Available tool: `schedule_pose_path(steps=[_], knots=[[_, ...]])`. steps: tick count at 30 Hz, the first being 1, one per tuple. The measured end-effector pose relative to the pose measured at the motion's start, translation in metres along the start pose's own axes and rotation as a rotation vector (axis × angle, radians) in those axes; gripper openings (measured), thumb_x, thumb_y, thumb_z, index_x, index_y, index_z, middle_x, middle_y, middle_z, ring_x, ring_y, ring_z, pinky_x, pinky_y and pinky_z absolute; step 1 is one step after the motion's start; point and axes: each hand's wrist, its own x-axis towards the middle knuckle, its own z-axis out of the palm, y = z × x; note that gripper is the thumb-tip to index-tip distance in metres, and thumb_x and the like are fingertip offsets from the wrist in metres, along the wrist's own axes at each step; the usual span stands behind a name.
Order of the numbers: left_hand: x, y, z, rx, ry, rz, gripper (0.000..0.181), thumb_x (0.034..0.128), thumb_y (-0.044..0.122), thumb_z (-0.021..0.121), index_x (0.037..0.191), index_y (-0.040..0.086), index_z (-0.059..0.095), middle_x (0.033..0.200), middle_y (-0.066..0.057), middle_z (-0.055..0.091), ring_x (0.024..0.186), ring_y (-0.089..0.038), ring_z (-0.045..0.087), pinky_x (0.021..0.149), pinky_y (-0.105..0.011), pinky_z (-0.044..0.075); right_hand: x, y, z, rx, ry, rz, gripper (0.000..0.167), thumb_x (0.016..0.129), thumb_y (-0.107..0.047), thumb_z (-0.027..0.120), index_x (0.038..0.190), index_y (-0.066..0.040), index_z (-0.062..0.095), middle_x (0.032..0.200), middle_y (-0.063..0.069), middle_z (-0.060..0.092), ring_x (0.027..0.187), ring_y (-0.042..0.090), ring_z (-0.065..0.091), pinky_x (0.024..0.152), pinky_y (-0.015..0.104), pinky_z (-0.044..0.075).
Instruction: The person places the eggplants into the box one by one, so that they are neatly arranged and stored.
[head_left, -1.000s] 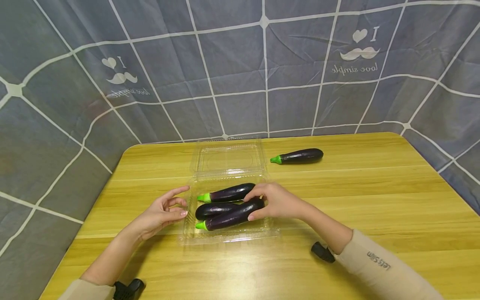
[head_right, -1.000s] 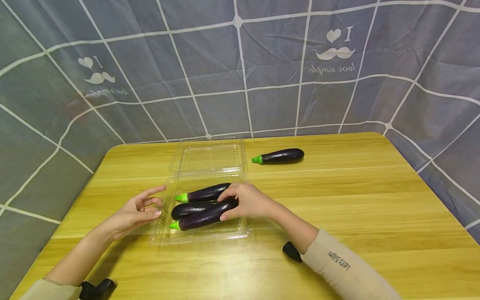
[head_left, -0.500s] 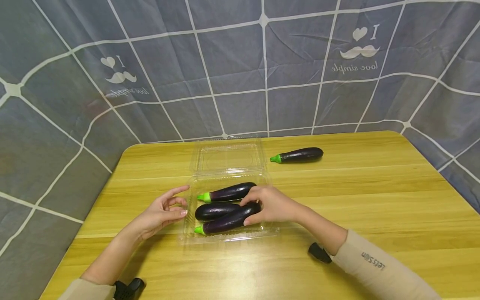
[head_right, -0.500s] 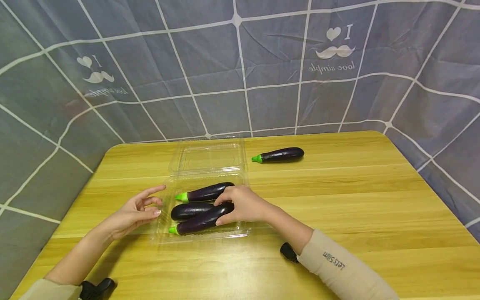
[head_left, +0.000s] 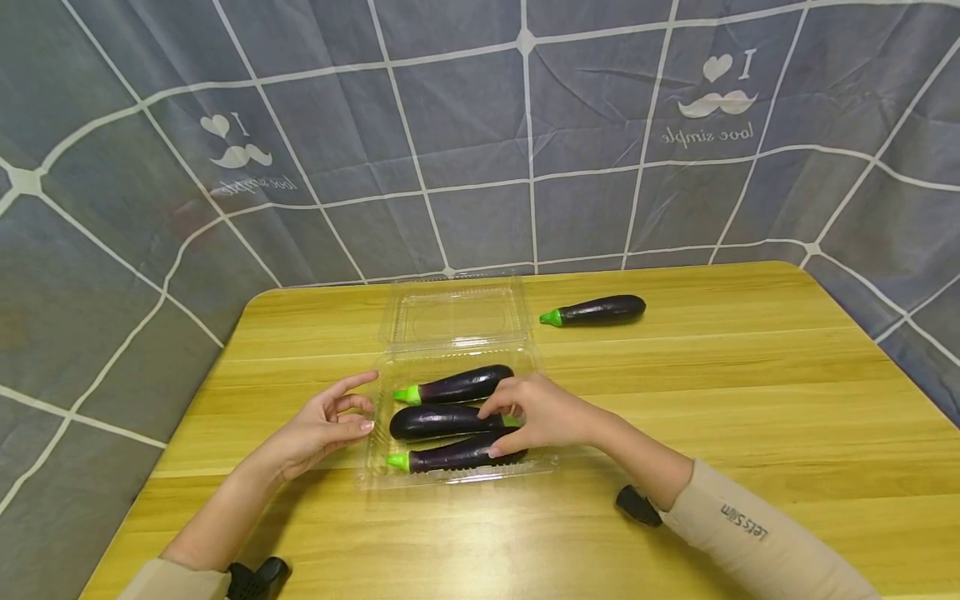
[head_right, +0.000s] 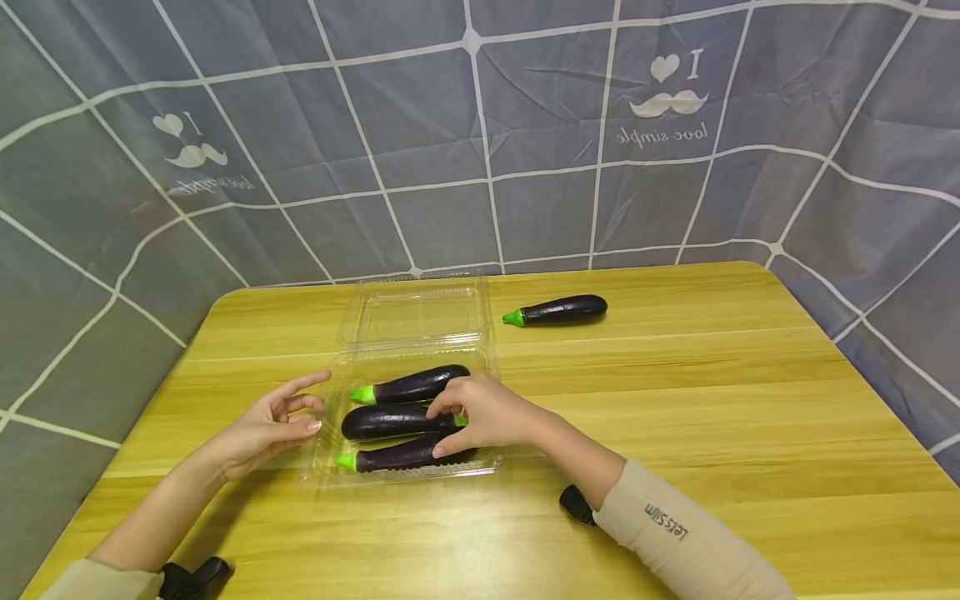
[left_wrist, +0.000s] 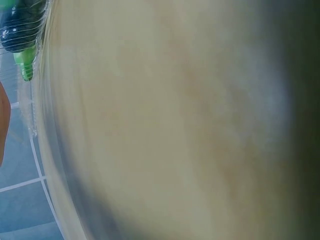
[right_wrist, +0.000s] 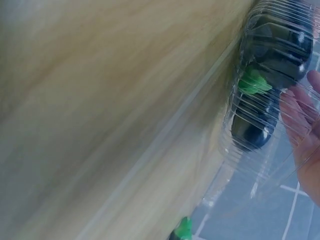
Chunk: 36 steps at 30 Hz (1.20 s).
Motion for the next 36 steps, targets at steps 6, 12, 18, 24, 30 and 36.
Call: schedule_pose_path(steps=[6,12,18,24,30,36], knots=[[0.0,0.0,-0.001,0.004,0.0,0.0,0.069,0.0873,-0.007,0.057,0.146,0.007,0.023,0.106,-0.005,0.05,0.082,-0.007,0.059,0.077,-0.023,0.053,-0.002,0.003,-0.003,0.105,-0.019,0.034,0.037,0.079,-0.027,0.076,0.109,-0.007,0.067,0.101,0.004,0.062,0.086,0.016,0.058,0.074,0.022,0.051],[0.0,-0.001,-0.001,0.009,0.003,-0.001,0.069,0.0874,-0.007,0.057,0.146,0.007,0.023,0.106,-0.005,0.05,0.082,-0.006,0.059,0.077,-0.022,0.052,-0.005,0.008,-0.011,0.31,0.011,0.092,0.036,0.08,-0.021,0.075,0.111,-0.003,0.066,0.106,0.009,0.062,0.093,0.024,0.058,0.082,0.03,0.052],[0.0,-0.001,-0.001,0.005,0.004,0.0,0.069,0.0872,-0.008,0.057,0.146,0.006,0.023,0.106,-0.004,0.05,0.082,-0.006,0.059,0.077,-0.022,0.052,-0.009,0.015,-0.019,0.397,0.08,0.102,0.038,0.08,-0.016,0.075,0.11,0.003,0.064,0.11,0.017,0.061,0.096,0.035,0.057,0.086,0.037,0.051],[0.0,-0.001,-0.001,0.016,0.015,-0.002,0.07,0.0869,-0.007,0.058,0.145,0.004,0.022,0.106,-0.005,0.05,0.082,-0.007,0.058,0.078,-0.023,0.052,-0.014,0.021,-0.029,0.415,0.132,0.106,0.038,0.079,-0.013,0.075,0.111,0.004,0.063,0.111,0.02,0.06,0.1,0.039,0.056,0.089,0.045,0.049],[0.0,-0.001,-0.001,0.014,0.014,-0.002,0.069,0.0868,-0.007,0.058,0.145,0.005,0.023,0.105,-0.005,0.05,0.081,-0.006,0.058,0.077,-0.022,0.052,-0.021,0.03,-0.038,0.411,0.21,0.132,0.036,0.078,-0.01,0.075,0.109,0.003,0.064,0.11,0.02,0.062,0.102,0.039,0.056,0.089,0.04,0.049],[0.0,-0.001,-0.001,0.005,0.007,0.001,0.07,0.0868,-0.007,0.058,0.145,0.006,0.023,0.105,-0.004,0.05,0.081,-0.006,0.058,0.076,-0.022,0.052,-0.03,0.043,-0.05,0.348,0.285,0.191,0.036,0.077,-0.009,0.076,0.109,0.004,0.064,0.107,0.018,0.063,0.097,0.032,0.057,0.086,0.045,0.049]])
